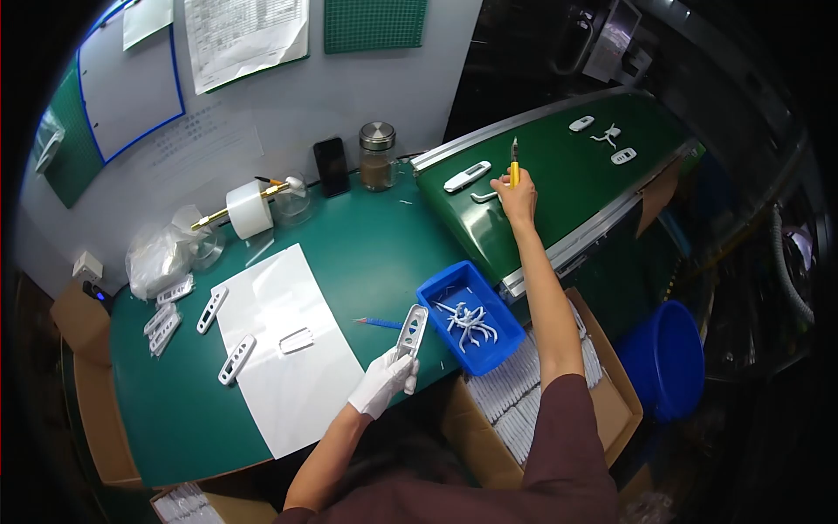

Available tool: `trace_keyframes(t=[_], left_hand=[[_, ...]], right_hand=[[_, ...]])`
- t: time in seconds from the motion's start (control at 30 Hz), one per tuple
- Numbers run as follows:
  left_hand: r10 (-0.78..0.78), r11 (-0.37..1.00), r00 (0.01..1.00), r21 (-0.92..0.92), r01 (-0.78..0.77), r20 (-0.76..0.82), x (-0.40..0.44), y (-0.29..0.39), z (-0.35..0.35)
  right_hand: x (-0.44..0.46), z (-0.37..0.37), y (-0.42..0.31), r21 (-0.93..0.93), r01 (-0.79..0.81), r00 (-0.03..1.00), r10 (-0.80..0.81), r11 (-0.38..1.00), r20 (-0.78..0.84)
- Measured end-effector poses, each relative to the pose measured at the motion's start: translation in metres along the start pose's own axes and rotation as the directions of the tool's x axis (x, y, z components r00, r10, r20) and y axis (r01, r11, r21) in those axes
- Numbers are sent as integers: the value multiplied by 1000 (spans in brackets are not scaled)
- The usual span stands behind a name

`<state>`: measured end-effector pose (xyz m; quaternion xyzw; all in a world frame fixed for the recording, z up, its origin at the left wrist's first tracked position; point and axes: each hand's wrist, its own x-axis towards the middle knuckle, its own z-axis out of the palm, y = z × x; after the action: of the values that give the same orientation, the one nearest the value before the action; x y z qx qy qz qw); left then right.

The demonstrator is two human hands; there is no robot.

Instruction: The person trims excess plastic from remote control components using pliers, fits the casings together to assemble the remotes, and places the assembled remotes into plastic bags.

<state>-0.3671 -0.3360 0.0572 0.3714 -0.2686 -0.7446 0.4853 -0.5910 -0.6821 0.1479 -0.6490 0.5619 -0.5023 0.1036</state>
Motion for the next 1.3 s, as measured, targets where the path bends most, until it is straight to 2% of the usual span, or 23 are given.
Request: trace_keyframes(t=[0.07,0.1,0.17,0.23,0.3,0.33,0.37,0.4,0.43,0.47,0.5,0.57,0.7,0.77,0.83,0.87,0.9,0.93,1.0,1.13,1.2,1.23,1.3], left_hand=[[-61,984,993,-162,77,98,0,4,-2],[-63,983,994,-169,78,91,-1,5,-3],[-93,973,993,-207,105,66,0,7,-4],[-85,979,996,-184,90,38,5,3,-5],[11,989,991,145,8,-130,13,3,-3],[110,966,983,248,-70,-150,19,2,-5],[106,967,983,244,-68,-147,24,3,-6],[173,964,973,227,-136,-155,28,6,-6],[238,956,957,211,-201,-165,32,8,-6],[246,950,956,233,-205,-161,37,10,-6],[242,952,957,231,-201,-163,38,15,-2],[273,937,958,248,-245,-86,39,23,7],[218,955,973,222,-198,-71,43,14,18],[229,953,969,224,-203,-98,39,12,22],[32,961,997,278,-10,-74,34,13,19],[-5,989,1000,148,10,-30,31,11,20],[-4,989,999,149,9,-35,29,7,20],[-88,996,996,15,88,-14,28,2,19],[-180,966,982,-181,186,49,27,-3,17],[-119,979,993,-164,121,20,22,0,25],[-2,999,994,-42,-3,-109,21,-2,29],[-2,999,994,-42,-2,-110,21,-3,31],[201,938,967,316,-144,-158,25,-6,34]], right_hand=[[-3,2,0,-39,29,999,-30,999,-30],[-7,0,-3,-82,52,996,-58,995,-70],[-21,-8,-8,-99,69,997,-73,993,-40],[-46,-27,-21,-23,138,983,-134,990,123],[-78,-50,-37,34,172,946,-175,984,273],[-93,-62,-41,58,197,915,-204,979,348],[-109,-80,-59,113,158,857,-193,981,478],[-125,-93,-68,215,117,801,-220,970,557],[-137,-107,-76,222,165,725,-271,961,634],[-152,-115,-77,259,126,689,-273,958,672],[-162,-120,-74,334,148,631,-349,931,693],[-181,-128,-79,378,131,598,-377,917,707],[-204,-135,-93,284,97,669,-273,954,691],[-211,-132,-92,242,130,767,-252,962,590],[-217,-129,-87,246,122,786,-245,962,568],[-220,-127,-85,292,134,804,-277,947,527],[-222,-125,-84,339,147,819,-307,929,485],[-224,-123,-83,343,146,818,-308,928,486],[-228,-119,-83,332,298,822,-417,895,387],[-235,-113,-84,272,358,838,-436,893,329],[-242,-111,-81,242,221,898,-294,945,327],[-244,-111,-81,243,220,898,-293,945,328],[-247,-114,-86,250,-68,907,-44,966,418]])
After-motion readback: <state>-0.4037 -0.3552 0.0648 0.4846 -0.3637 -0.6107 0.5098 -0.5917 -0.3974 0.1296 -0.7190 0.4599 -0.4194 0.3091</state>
